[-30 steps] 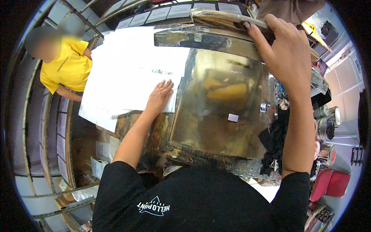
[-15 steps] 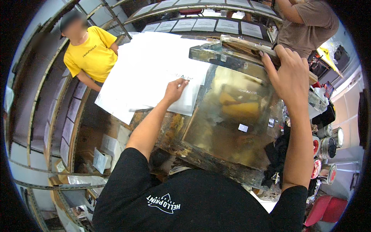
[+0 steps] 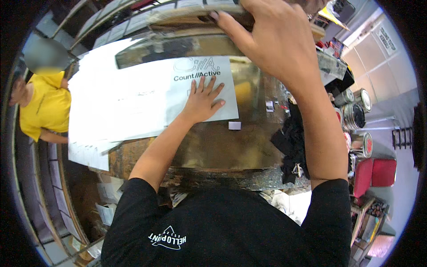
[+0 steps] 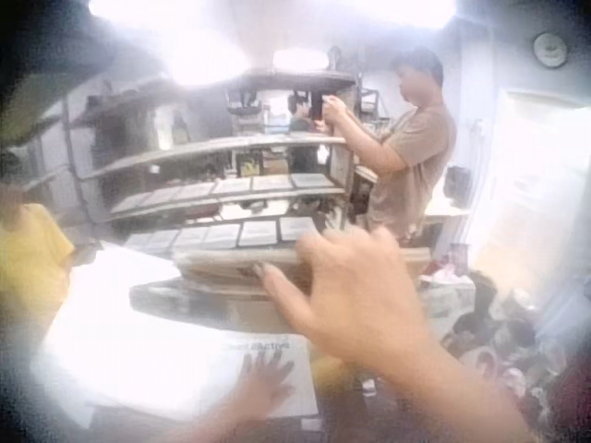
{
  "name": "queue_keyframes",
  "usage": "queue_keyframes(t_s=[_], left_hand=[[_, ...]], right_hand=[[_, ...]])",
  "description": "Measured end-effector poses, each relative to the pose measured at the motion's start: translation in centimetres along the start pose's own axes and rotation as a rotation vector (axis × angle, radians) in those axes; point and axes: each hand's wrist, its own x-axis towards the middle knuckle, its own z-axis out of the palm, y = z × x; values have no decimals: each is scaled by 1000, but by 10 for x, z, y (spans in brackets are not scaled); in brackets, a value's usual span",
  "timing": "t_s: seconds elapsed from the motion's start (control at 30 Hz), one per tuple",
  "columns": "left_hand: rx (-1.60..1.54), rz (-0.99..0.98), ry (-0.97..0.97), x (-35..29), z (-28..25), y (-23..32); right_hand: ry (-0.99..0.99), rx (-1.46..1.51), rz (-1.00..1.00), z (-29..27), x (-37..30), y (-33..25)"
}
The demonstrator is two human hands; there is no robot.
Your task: The person performs screen printing by placing a plastic sheet on a workbench, lowering a mesh frame, and using a squeegee to spread ink over a stencil. The person handles several plastic sheets and moves a stack of printed sheets to the side.
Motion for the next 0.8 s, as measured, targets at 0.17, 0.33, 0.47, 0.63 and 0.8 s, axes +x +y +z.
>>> queue_keyframes(t_s=[0.17,0.33,0.47,0.63,0.8], left_hand=[[-103,162,80,40,17,37],[-96,143,49,50,22,68],[-143,132,42,52,19,82],[-143,106,22,54,21,89],[-172,80,26,57,20,100]], right_hand=[[-29,53,33,-33,30,-13],[-22,-49,81,-17,34,-7],[13,-7,39,-12,45,-1],[-107,-57,169,-26,42,-16],[-27,47,47,-21,27,-14]])
